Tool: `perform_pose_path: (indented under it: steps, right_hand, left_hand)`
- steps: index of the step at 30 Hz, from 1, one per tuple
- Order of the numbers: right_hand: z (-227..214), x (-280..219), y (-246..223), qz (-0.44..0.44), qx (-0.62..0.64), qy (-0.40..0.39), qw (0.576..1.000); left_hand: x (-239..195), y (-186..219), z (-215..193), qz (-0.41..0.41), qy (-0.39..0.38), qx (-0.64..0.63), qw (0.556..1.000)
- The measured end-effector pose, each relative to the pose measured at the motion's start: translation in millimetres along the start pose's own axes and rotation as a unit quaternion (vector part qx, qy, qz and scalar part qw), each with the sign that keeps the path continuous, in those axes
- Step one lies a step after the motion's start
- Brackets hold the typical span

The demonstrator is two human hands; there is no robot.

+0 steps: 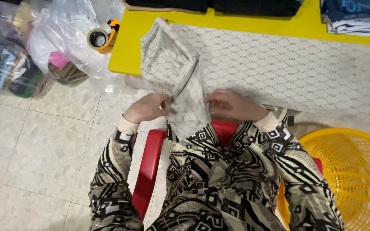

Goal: The person folds a patterned shirt on a yellow table, then places it into a clear plastic bag. They add several folded garments, including black and blue jeans and a dark t-shirt, into the same bag. The person smooths the items inside the bag and adjusts the bag opening.

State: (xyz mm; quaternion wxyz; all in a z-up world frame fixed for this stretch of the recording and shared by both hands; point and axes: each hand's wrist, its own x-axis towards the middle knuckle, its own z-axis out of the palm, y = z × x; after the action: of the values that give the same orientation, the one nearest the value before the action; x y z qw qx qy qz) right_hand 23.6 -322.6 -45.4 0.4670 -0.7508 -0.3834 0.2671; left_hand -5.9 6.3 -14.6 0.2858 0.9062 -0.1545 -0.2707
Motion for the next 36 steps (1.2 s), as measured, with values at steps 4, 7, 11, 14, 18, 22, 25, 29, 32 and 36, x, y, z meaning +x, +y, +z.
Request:
perform_pose_path:
  steps: [4, 7, 11, 14, 18, 22, 25, 29, 32, 36]
  right_hand:
    - [27.4, 13.9, 8.1, -0.031, -0.153, 0.082, 0.984]
    - [63.6, 20.4, 6.5, 0.082, -0.205, 0.043, 0.974]
    - [112.2, 22.8, 14.2, 0.082, -0.381, 0.047, 0.92]
    - [131.4, 16.6, 23.3, -0.015, -0.45, 0.133, 0.883]
    - [116.8, 4.3, 33.4, 0.103, -0.155, 0.149, 0.971]
    - [102.2, -18.3, 39.5, 0.013, -0.04, 0.29, 0.956]
    - [102.3, -25.4, 39.7, 0.038, -0.055, 0.297, 0.953]
    - [112.3, -29.0, 38.7, -0.017, -0.085, 0.297, 0.951]
    - [110.8, -29.2, 42.4, 0.032, -0.039, 0.347, 0.936]
    - [103.5, -25.8, 36.7, 0.259, -0.24, -0.029, 0.935]
  left_hand:
    - [49.6, -5.4, -3.9, -0.051, 0.297, -0.065, 0.951]
    - [90.3, 4.1, -10.8, -0.109, 0.324, -0.163, 0.925]
    - [130.5, 6.2, 12.1, -0.138, 0.336, -0.074, 0.929]
    - [144.5, -20.1, 22.9, -0.08, 0.417, -0.051, 0.904]
    - [123.1, -77.6, 0.6, -0.028, 0.393, -0.423, 0.816]
    - [84.5, -97.6, 16.4, -0.121, 0.333, -0.607, 0.711]
    - [65.3, -93.2, 55.6, -0.147, 0.293, -0.517, 0.791]
    - [66.7, -96.7, 79.3, -0.083, 0.366, -0.414, 0.83]
    - [72.1, -98.2, 72.1, -0.063, 0.392, -0.511, 0.762]
    - [54.4, -89.4, 55.0, -0.05, 0.42, -0.316, 0.849]
